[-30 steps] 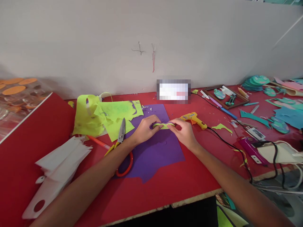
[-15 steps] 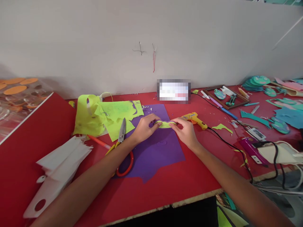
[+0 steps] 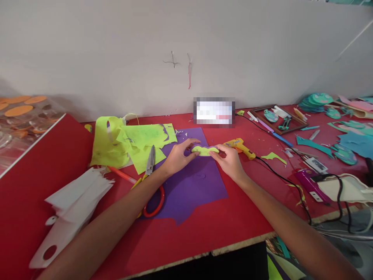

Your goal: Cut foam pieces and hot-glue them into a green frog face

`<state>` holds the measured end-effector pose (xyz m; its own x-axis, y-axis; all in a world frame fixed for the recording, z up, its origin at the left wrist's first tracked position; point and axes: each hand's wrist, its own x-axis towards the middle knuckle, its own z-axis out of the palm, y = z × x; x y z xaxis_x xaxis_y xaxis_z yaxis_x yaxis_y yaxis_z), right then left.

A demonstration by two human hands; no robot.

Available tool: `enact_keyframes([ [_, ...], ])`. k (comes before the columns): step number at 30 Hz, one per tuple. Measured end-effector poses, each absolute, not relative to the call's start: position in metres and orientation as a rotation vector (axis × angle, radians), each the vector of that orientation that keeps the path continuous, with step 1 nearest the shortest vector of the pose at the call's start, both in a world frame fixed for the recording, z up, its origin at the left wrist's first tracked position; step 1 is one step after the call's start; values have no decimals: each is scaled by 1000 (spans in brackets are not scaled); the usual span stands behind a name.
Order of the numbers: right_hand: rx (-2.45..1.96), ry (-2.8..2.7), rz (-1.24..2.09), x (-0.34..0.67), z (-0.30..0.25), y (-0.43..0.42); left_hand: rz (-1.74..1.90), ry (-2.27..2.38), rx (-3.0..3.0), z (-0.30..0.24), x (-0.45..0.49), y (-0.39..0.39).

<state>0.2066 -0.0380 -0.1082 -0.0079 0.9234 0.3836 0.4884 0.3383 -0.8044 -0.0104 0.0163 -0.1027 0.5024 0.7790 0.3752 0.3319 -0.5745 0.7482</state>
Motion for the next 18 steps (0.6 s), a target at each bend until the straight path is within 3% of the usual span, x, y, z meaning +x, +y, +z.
enact_keyframes([
  [18, -1239, -1746, 526, 200, -108, -40, 851, 915, 2183, -99, -9, 10],
])
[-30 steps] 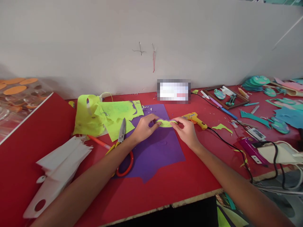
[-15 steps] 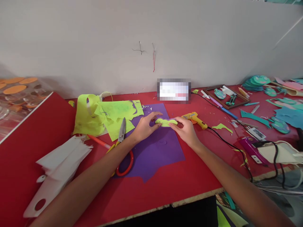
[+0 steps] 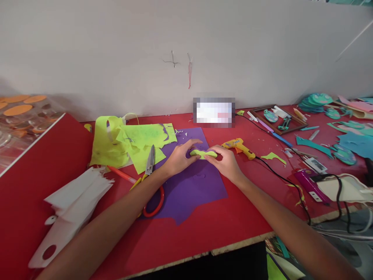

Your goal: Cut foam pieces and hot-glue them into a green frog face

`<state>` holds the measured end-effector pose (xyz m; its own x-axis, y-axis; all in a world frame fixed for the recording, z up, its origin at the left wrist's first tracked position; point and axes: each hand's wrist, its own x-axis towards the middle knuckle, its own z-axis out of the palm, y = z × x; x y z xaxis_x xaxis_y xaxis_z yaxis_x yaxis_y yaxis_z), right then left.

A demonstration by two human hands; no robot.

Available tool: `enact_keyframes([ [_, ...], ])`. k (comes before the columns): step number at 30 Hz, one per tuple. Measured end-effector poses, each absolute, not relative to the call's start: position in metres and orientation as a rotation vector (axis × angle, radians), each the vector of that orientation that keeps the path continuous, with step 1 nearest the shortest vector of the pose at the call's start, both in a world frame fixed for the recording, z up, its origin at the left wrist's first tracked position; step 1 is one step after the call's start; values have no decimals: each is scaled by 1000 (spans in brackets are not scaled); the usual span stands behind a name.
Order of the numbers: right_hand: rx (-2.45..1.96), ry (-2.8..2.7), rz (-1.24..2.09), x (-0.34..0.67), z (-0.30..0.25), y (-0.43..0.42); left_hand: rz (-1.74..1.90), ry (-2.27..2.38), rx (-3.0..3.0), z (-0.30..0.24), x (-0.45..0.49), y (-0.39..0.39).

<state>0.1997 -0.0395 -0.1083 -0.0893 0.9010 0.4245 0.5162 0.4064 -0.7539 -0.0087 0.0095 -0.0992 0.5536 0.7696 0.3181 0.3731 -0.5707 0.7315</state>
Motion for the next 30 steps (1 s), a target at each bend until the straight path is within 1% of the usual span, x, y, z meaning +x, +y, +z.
enact_keyframes([
  [7, -1230, -1778, 501, 200, -108, -40, 842, 843, 2156, -95, -7, 6],
  [16, -1221, -1738, 522, 202, -107, -39, 925, 941, 2212, -98, -6, 8],
  [22, -1234, -1815, 437, 201, -109, -39, 903, 900, 2248, -97, -5, 5],
  [30, -1259, -1833, 347, 206, -109, -36, 993, 916, 2297, -100, -5, 10],
])
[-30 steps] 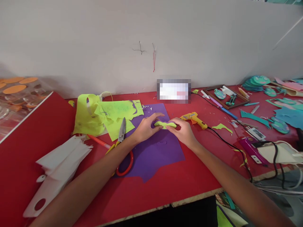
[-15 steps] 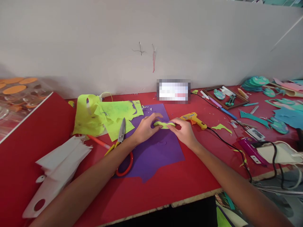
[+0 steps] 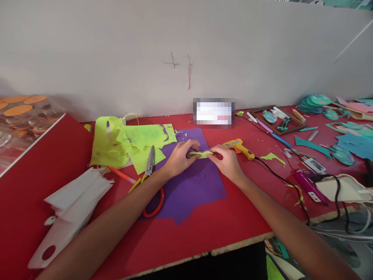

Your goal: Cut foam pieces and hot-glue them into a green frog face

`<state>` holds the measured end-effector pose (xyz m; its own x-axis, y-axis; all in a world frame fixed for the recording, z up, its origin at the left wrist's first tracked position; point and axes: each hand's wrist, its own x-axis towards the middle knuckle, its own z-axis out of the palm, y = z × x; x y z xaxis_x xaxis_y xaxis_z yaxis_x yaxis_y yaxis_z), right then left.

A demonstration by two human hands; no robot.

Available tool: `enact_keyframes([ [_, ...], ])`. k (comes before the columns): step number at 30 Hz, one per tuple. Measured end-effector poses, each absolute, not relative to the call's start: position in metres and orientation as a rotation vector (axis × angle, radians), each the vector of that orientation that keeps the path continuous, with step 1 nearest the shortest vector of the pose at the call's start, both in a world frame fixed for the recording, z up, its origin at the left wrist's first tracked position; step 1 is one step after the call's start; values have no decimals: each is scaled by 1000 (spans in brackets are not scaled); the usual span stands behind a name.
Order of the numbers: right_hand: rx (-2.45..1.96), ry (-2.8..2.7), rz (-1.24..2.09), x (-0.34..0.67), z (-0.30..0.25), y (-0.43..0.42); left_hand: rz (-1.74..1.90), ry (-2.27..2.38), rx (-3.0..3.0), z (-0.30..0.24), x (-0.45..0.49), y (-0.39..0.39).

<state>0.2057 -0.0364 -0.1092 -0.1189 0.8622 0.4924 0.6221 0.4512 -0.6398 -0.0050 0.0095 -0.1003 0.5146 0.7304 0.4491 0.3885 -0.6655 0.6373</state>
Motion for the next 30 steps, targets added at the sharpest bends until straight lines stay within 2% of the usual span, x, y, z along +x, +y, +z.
enact_keyframes([
  [6, -1245, -1885, 289, 199, -110, -38, 951, 887, 2274, -99, -5, 7],
  [15, -1282, -1805, 305, 209, -108, -34, 1093, 908, 2140, -104, -8, 16],
  [22, -1315, -1608, 453, 215, -110, -30, 1305, 1056, 1941, -100, -13, 24],
  [30, -1307, -1551, 581, 215, -111, -30, 1215, 1217, 1917, -99, -18, 26],
])
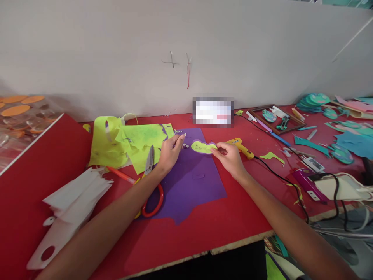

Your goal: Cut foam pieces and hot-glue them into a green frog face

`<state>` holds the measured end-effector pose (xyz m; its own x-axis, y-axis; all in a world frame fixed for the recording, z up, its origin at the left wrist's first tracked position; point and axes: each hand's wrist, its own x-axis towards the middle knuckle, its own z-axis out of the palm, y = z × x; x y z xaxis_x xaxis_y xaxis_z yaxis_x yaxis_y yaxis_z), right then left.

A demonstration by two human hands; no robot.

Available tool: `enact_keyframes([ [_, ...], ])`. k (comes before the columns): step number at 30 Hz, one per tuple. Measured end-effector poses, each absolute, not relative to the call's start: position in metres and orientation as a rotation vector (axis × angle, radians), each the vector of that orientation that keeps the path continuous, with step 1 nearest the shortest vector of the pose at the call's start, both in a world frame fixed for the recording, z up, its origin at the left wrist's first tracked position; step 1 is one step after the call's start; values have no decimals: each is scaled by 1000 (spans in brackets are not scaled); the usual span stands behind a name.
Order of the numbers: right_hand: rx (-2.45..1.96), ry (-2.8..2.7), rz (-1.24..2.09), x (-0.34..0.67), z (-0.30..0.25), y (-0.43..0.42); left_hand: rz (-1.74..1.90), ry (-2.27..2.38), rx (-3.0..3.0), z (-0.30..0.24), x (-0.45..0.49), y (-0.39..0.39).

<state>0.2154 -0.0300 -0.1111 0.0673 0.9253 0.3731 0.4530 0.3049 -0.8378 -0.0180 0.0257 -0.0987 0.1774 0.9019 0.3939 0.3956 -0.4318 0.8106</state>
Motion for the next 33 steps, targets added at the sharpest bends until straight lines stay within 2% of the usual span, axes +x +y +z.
enact_keyframes([
  [6, -1320, -1548, 603, 213, -108, -31, 1152, 974, 1988, -103, -12, 26],
  [17, -1313, -1572, 649, 211, -110, -31, 1106, 1073, 2143, -101, -12, 20],
  [33, -1224, -1690, 565, 208, -107, -35, 1072, 939, 2237, -99, -10, 16],
])
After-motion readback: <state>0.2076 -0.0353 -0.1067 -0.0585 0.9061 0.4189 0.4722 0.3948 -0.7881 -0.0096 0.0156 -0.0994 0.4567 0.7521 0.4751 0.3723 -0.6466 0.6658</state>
